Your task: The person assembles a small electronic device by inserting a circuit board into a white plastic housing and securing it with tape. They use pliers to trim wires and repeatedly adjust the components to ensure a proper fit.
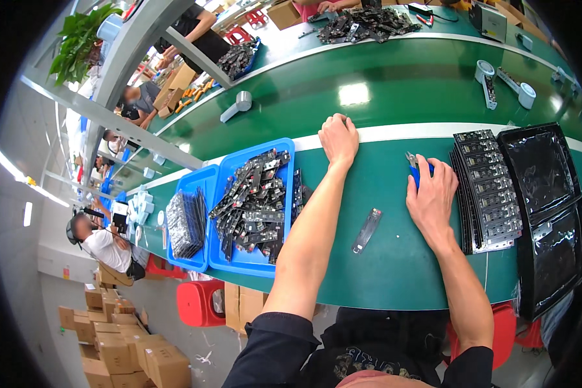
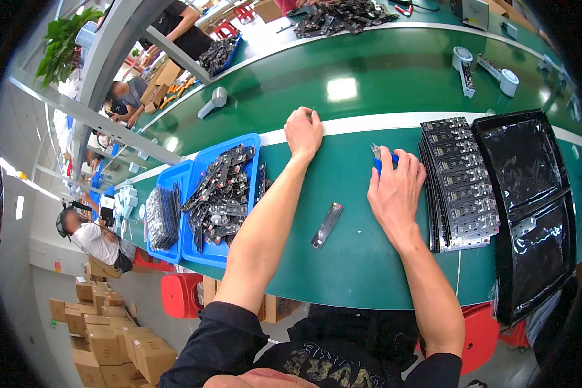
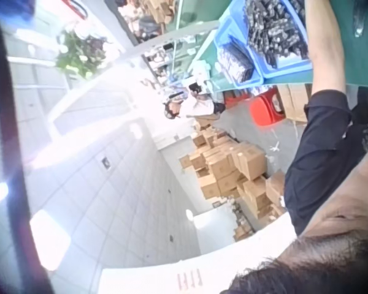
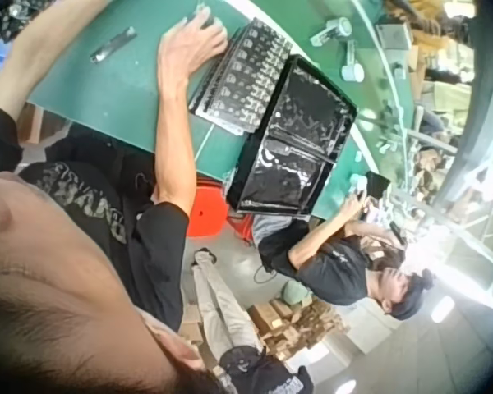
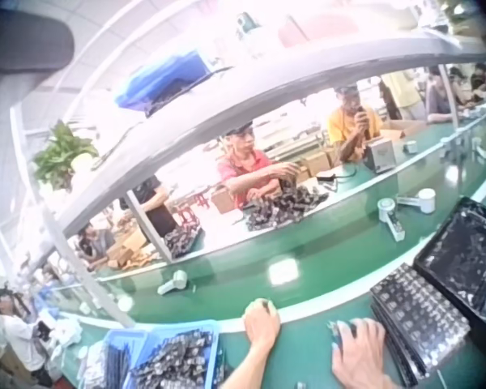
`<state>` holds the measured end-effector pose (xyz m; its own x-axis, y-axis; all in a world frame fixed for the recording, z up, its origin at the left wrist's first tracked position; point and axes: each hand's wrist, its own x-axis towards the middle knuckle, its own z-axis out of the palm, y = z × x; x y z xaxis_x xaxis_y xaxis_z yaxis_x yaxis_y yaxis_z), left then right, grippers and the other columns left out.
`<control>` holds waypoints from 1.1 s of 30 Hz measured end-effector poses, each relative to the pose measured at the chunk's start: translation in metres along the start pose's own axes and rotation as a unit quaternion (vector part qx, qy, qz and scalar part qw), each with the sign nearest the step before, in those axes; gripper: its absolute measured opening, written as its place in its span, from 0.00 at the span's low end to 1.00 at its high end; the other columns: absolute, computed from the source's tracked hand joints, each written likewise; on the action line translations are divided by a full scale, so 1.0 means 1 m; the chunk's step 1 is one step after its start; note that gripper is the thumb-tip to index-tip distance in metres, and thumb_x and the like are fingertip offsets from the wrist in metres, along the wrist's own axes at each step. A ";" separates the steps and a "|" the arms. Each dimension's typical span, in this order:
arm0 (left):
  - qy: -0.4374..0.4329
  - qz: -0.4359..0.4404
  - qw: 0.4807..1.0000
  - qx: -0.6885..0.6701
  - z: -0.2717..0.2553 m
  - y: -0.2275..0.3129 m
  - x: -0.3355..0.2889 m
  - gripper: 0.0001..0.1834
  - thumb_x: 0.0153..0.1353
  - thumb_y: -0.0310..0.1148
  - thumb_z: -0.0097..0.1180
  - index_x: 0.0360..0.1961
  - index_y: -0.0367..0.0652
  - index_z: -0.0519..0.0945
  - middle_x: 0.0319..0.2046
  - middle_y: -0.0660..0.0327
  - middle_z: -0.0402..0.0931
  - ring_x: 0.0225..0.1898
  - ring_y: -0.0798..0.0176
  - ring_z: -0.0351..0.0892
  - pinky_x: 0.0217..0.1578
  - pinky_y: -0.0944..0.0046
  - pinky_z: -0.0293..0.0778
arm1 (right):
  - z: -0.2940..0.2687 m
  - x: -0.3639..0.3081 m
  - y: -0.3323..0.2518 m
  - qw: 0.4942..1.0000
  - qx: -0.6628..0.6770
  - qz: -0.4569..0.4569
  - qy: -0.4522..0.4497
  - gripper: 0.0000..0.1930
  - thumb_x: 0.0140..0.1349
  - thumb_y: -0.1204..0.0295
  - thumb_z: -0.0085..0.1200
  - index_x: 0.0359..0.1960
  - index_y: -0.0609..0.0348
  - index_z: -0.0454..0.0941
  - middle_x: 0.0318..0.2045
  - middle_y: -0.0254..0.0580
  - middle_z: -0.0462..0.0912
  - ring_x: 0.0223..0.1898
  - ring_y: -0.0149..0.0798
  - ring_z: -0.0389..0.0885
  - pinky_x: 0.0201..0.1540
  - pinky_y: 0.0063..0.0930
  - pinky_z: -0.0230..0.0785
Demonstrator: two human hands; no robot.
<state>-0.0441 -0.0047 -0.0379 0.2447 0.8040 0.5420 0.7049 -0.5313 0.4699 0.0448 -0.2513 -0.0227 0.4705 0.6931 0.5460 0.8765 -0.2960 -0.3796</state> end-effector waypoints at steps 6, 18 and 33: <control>-0.007 0.001 1.000 0.006 -0.004 0.003 -0.001 0.11 0.66 0.35 0.59 0.36 0.37 0.86 0.34 0.50 0.83 0.39 0.44 0.83 0.45 0.46 0.76 | -0.002 0.000 -0.001 1.000 0.003 -0.005 0.002 0.25 0.60 0.73 0.60 0.61 0.60 0.75 0.54 0.55 0.74 0.60 0.55 0.70 0.65 0.54 0.61; -0.044 -0.017 0.999 0.012 -0.007 0.005 -0.001 0.08 0.66 0.33 0.59 0.36 0.39 0.85 0.38 0.51 0.84 0.45 0.46 0.82 0.49 0.47 0.73 | -0.003 -0.002 -0.003 1.000 0.015 -0.004 -0.005 0.24 0.59 0.73 0.61 0.59 0.60 0.76 0.57 0.55 0.73 0.62 0.56 0.68 0.65 0.54 0.61; -0.042 -0.004 0.999 0.023 -0.005 0.006 -0.001 0.08 0.66 0.32 0.58 0.36 0.39 0.85 0.37 0.52 0.84 0.45 0.46 0.82 0.49 0.47 0.73 | -0.006 -0.001 -0.003 0.999 0.028 -0.009 0.029 0.22 0.59 0.75 0.65 0.57 0.59 0.80 0.58 0.51 0.73 0.63 0.54 0.68 0.62 0.53 0.63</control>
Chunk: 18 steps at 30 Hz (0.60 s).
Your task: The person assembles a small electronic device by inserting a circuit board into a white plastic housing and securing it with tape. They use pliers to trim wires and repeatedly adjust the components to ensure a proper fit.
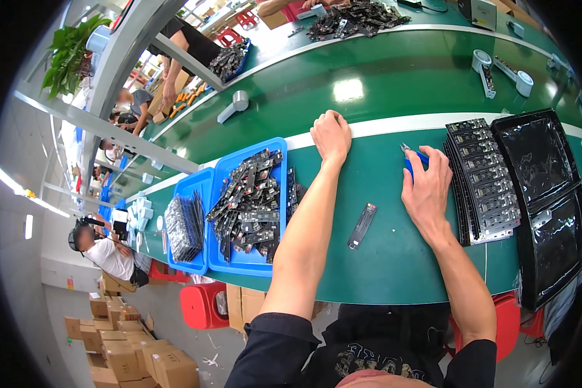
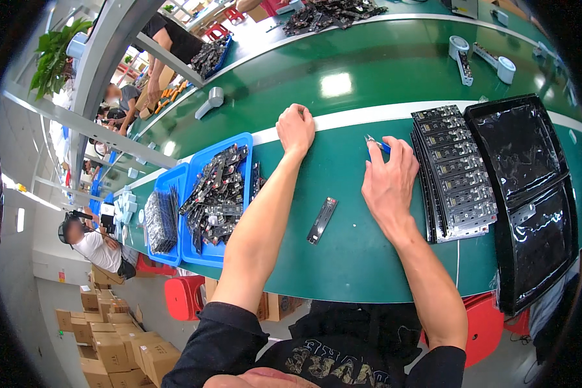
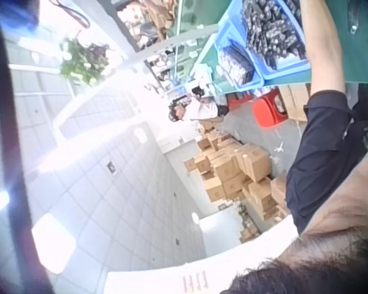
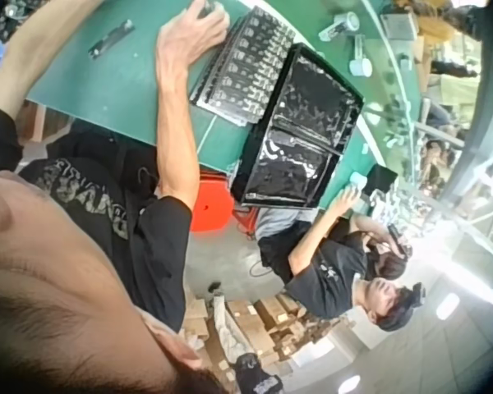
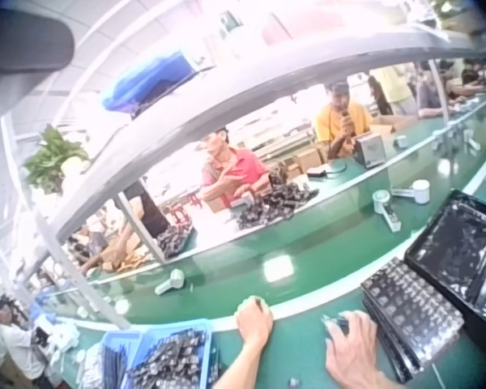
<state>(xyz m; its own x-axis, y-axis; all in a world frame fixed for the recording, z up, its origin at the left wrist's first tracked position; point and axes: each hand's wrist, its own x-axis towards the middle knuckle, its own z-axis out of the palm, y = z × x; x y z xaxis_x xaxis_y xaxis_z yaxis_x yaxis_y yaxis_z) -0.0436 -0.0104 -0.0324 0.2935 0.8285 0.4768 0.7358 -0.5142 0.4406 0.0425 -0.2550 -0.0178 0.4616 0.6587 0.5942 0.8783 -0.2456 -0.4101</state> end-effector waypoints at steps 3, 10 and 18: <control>0.028 0.018 0.999 0.006 0.000 -0.003 -0.001 0.10 0.65 0.34 0.59 0.35 0.39 0.85 0.34 0.50 0.85 0.41 0.44 0.84 0.45 0.46 0.75 | 0.001 -0.001 0.000 1.000 0.005 0.006 -0.002 0.22 0.59 0.75 0.65 0.56 0.59 0.80 0.58 0.51 0.73 0.63 0.54 0.68 0.62 0.53 0.63; 0.040 0.027 0.999 0.002 0.003 -0.005 0.001 0.11 0.65 0.35 0.59 0.35 0.38 0.86 0.33 0.50 0.85 0.39 0.44 0.84 0.44 0.45 0.76 | 0.000 0.001 -0.001 1.000 0.002 -0.007 0.015 0.19 0.59 0.75 0.65 0.53 0.59 0.82 0.58 0.51 0.73 0.63 0.54 0.69 0.62 0.53 0.62; 0.036 0.027 0.999 0.006 0.003 -0.005 -0.001 0.11 0.65 0.35 0.59 0.35 0.38 0.86 0.33 0.50 0.85 0.39 0.44 0.84 0.44 0.45 0.77 | 0.001 -0.002 0.000 1.000 -0.001 -0.008 0.003 0.18 0.58 0.75 0.65 0.52 0.59 0.82 0.58 0.50 0.73 0.63 0.53 0.69 0.62 0.53 0.62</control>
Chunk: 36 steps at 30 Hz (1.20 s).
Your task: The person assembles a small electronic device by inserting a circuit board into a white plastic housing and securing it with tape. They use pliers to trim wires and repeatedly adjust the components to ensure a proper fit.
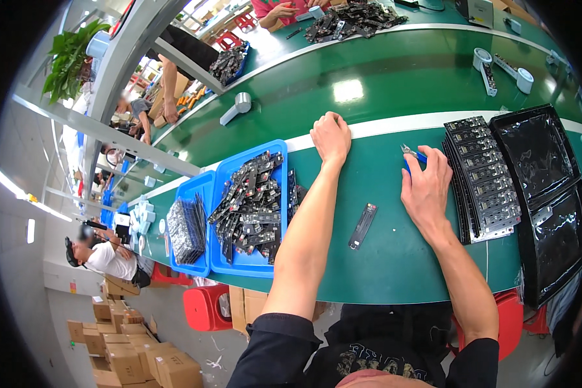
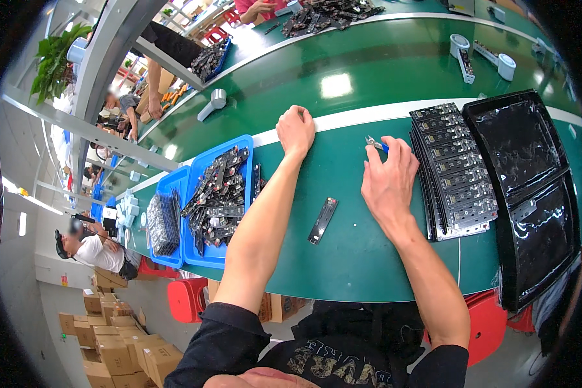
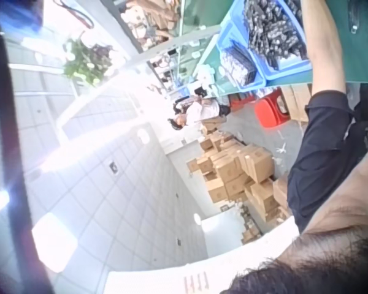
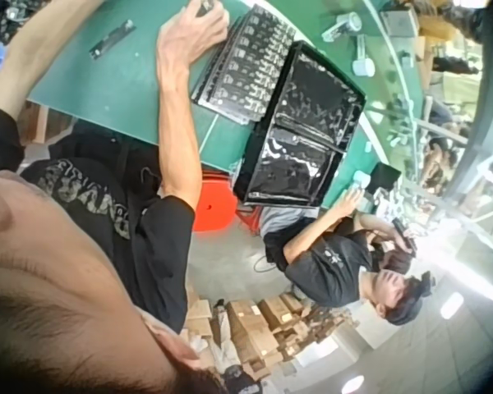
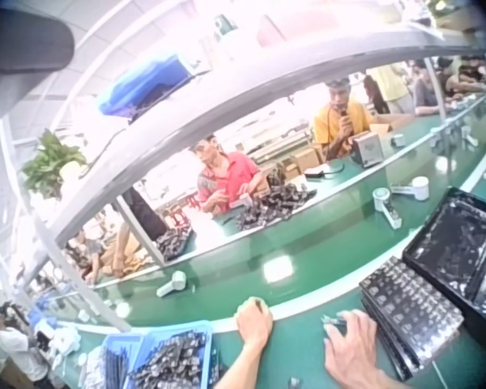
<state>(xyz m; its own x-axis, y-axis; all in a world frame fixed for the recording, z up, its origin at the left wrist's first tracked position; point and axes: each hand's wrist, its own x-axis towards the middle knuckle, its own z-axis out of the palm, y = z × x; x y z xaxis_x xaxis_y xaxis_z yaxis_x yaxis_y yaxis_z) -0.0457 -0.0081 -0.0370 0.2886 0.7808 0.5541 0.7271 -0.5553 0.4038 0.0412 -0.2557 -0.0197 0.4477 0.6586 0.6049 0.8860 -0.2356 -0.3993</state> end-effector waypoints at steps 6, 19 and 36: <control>0.006 0.003 1.000 -0.005 0.001 -0.001 0.001 0.11 0.65 0.35 0.59 0.34 0.38 0.86 0.33 0.50 0.86 0.39 0.43 0.85 0.44 0.45 0.77 | -0.001 0.003 -0.001 1.000 0.004 -0.005 0.008 0.18 0.57 0.74 0.66 0.51 0.58 0.82 0.58 0.49 0.73 0.63 0.52 0.69 0.61 0.53 0.63; -0.002 -0.035 0.996 -0.086 -0.007 0.008 0.002 0.18 0.68 0.41 0.64 0.29 0.39 0.74 0.21 0.51 0.78 0.28 0.43 0.80 0.35 0.45 0.73 | 0.002 -0.001 0.002 1.000 -0.008 0.006 -0.020 0.18 0.58 0.73 0.66 0.51 0.57 0.82 0.58 0.48 0.73 0.63 0.51 0.69 0.59 0.51 0.65; -0.021 0.001 0.999 -0.042 -0.003 0.003 0.000 0.19 0.65 0.38 0.62 0.21 0.38 0.74 0.23 0.46 0.79 0.31 0.37 0.81 0.37 0.43 0.74 | 0.000 -0.001 0.001 1.000 -0.004 0.011 -0.006 0.17 0.58 0.74 0.65 0.50 0.57 0.82 0.58 0.48 0.73 0.63 0.51 0.69 0.59 0.53 0.63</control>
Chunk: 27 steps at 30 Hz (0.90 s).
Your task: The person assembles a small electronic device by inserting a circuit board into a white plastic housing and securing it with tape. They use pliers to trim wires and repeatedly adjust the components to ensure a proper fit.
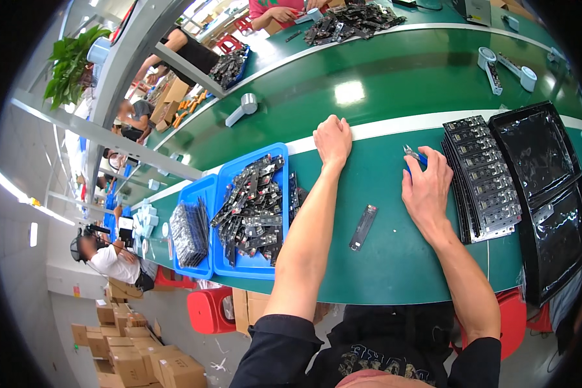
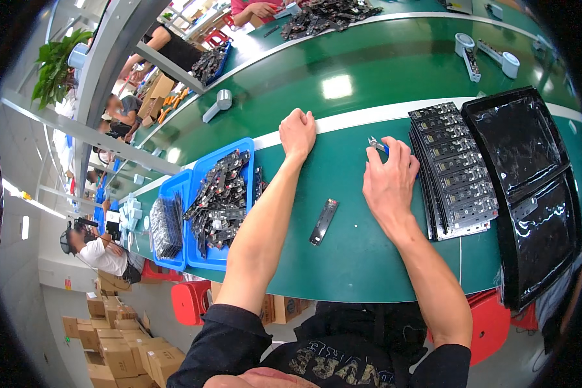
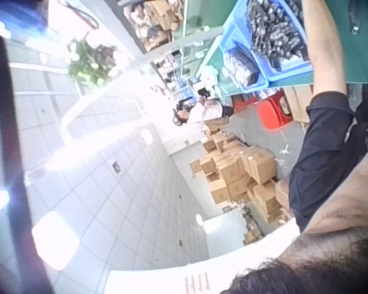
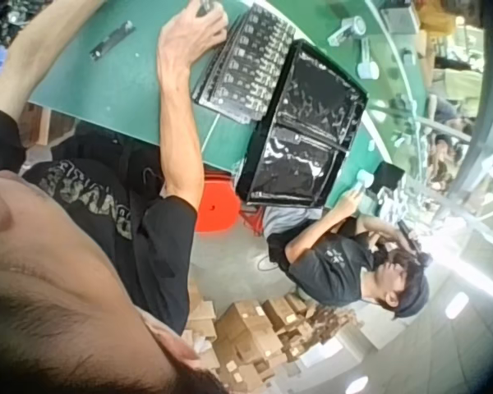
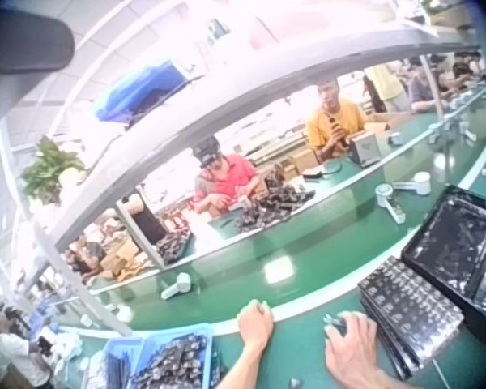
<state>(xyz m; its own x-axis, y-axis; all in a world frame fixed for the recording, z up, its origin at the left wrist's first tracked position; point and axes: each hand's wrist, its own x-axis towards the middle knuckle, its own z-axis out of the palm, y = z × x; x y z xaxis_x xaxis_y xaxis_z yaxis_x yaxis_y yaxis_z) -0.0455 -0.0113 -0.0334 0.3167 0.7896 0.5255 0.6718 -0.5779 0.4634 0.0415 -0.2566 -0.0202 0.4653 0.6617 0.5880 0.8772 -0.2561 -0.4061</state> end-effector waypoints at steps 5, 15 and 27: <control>-0.022 -0.006 1.000 0.006 -0.004 0.003 -0.001 0.17 0.65 0.37 0.61 0.22 0.38 0.75 0.24 0.47 0.80 0.32 0.38 0.81 0.39 0.42 0.73 | 0.000 0.000 0.001 1.000 0.002 0.000 0.006 0.17 0.58 0.75 0.65 0.50 0.57 0.82 0.58 0.49 0.73 0.63 0.51 0.69 0.59 0.53 0.62; -0.034 -0.008 0.999 0.020 -0.004 0.004 0.000 0.15 0.65 0.36 0.61 0.23 0.40 0.78 0.25 0.49 0.81 0.34 0.40 0.82 0.41 0.42 0.72 | 0.002 -0.001 0.001 1.000 -0.004 0.004 -0.004 0.17 0.58 0.74 0.64 0.51 0.58 0.82 0.58 0.50 0.73 0.63 0.52 0.69 0.59 0.52 0.63; -0.025 -0.003 1.000 0.013 -0.004 0.004 0.000 0.15 0.65 0.35 0.61 0.23 0.39 0.78 0.25 0.49 0.81 0.34 0.40 0.82 0.40 0.41 0.72 | 0.001 0.000 0.001 1.000 -0.011 0.004 -0.024 0.18 0.60 0.71 0.63 0.52 0.61 0.81 0.58 0.53 0.73 0.62 0.52 0.68 0.59 0.52 0.62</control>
<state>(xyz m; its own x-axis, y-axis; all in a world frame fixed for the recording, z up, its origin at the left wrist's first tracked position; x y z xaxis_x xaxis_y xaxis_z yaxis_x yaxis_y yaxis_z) -0.0456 -0.0144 -0.0287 0.3449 0.8028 0.4863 0.6907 -0.5679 0.4476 0.0424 -0.2561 -0.0215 0.4661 0.6923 0.5509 0.8764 -0.2760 -0.3947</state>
